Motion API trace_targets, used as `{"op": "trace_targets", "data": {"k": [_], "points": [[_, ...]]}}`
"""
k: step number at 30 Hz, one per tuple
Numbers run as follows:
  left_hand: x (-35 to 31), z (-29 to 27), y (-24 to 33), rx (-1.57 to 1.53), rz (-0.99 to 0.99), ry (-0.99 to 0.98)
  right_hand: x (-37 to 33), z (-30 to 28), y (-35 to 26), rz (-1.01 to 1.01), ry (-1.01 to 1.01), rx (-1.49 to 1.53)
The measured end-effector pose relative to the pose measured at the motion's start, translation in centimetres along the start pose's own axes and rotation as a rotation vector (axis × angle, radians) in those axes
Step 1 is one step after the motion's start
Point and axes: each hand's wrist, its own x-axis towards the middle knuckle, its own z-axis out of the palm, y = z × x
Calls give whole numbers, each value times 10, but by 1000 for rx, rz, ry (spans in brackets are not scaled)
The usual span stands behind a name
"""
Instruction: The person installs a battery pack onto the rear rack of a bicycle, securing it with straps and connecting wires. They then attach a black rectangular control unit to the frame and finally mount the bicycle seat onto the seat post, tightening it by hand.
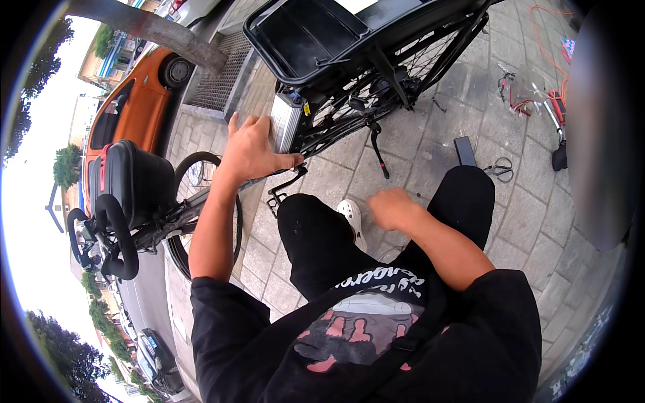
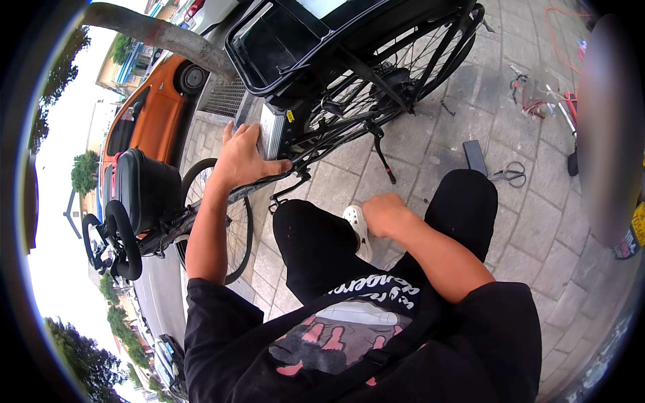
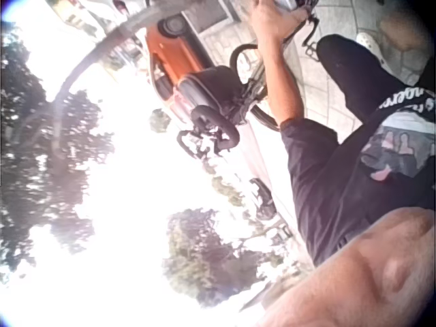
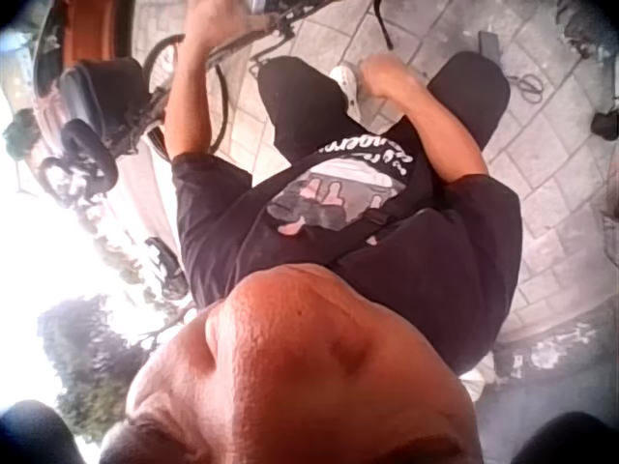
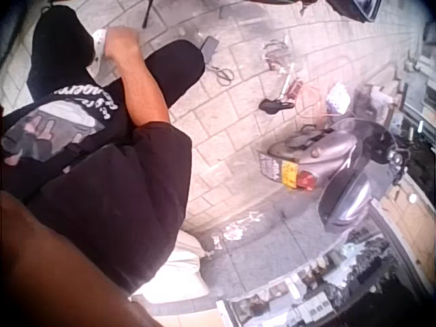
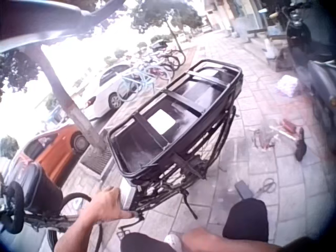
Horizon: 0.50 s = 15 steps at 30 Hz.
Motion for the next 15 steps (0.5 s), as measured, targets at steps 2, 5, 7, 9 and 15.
{"op": "trace_targets", "data": {"k": [2,5,7,9,15], "points": [[-8,3,12,-26,-37,25,0,2,4,0,17,18],[-22,14,27,-68,-78,125,-1,-2,8,22,31,27],[-32,25,38,-103,-96,214,-5,-2,8,36,20,17],[-40,31,51,-203,-191,278,-5,-1,10,43,12,-8],[-44,72,28,-1358,-377,276,-8,14,12,92,-46,-55]]}}
